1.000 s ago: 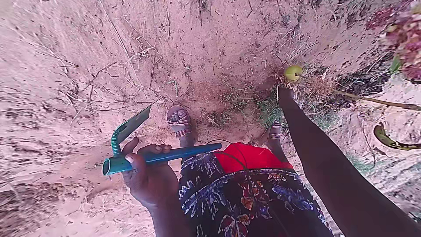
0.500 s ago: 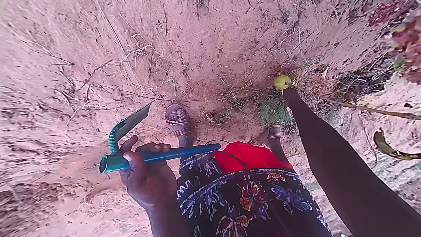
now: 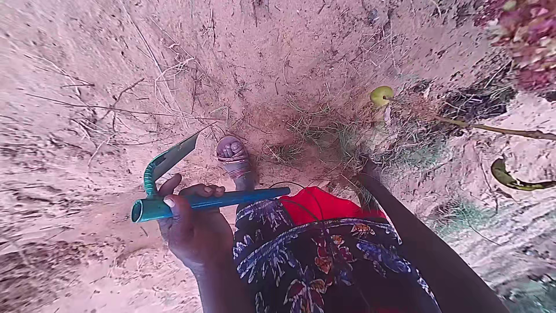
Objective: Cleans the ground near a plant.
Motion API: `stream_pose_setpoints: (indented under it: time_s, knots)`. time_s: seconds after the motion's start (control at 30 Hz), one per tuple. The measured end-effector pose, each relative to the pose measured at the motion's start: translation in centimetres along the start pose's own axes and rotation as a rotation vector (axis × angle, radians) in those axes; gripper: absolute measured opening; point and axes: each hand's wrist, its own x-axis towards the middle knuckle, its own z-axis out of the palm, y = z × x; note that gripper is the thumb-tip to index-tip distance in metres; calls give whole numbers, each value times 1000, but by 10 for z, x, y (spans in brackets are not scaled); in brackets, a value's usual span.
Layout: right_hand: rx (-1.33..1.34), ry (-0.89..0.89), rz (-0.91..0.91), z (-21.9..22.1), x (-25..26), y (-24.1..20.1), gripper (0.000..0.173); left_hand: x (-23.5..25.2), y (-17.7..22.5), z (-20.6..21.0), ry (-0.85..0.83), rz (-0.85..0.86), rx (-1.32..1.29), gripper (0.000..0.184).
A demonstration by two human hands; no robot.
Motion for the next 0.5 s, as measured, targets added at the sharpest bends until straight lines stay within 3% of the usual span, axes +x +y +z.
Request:
stream_pose_setpoints:
  time_s: [0.03,0.07,0.2,0.3,0.37,0.4,0.43,0.5]
  knots:
    - [103,-206,137,-31,12,-13,68,-1,1,0,3,-1,-4,27]
    - [166,-232,208,-46,26,-18,72,-1,1,0,1,-1,-6,27]
    - [126,-53,168,-61,86,-10,55,-2,-1,0,2,-2,12,29]
    - [162,-1,145,-78,114,-18,67,-3,-2,1,15,3,31,30]
    - [177,-243,222,-139,94,-62,74,-3,-2,2,14,10,40,30]
    - [219,-165,213,-157,68,-84,67,-4,-2,2,13,12,43,31]
    - [287,33,144,-164,35,-102,57,-4,-3,2,10,11,43,30]
    - [298,598,-156,-182,-36,-141,37,-5,-4,2,-2,8,35,29]
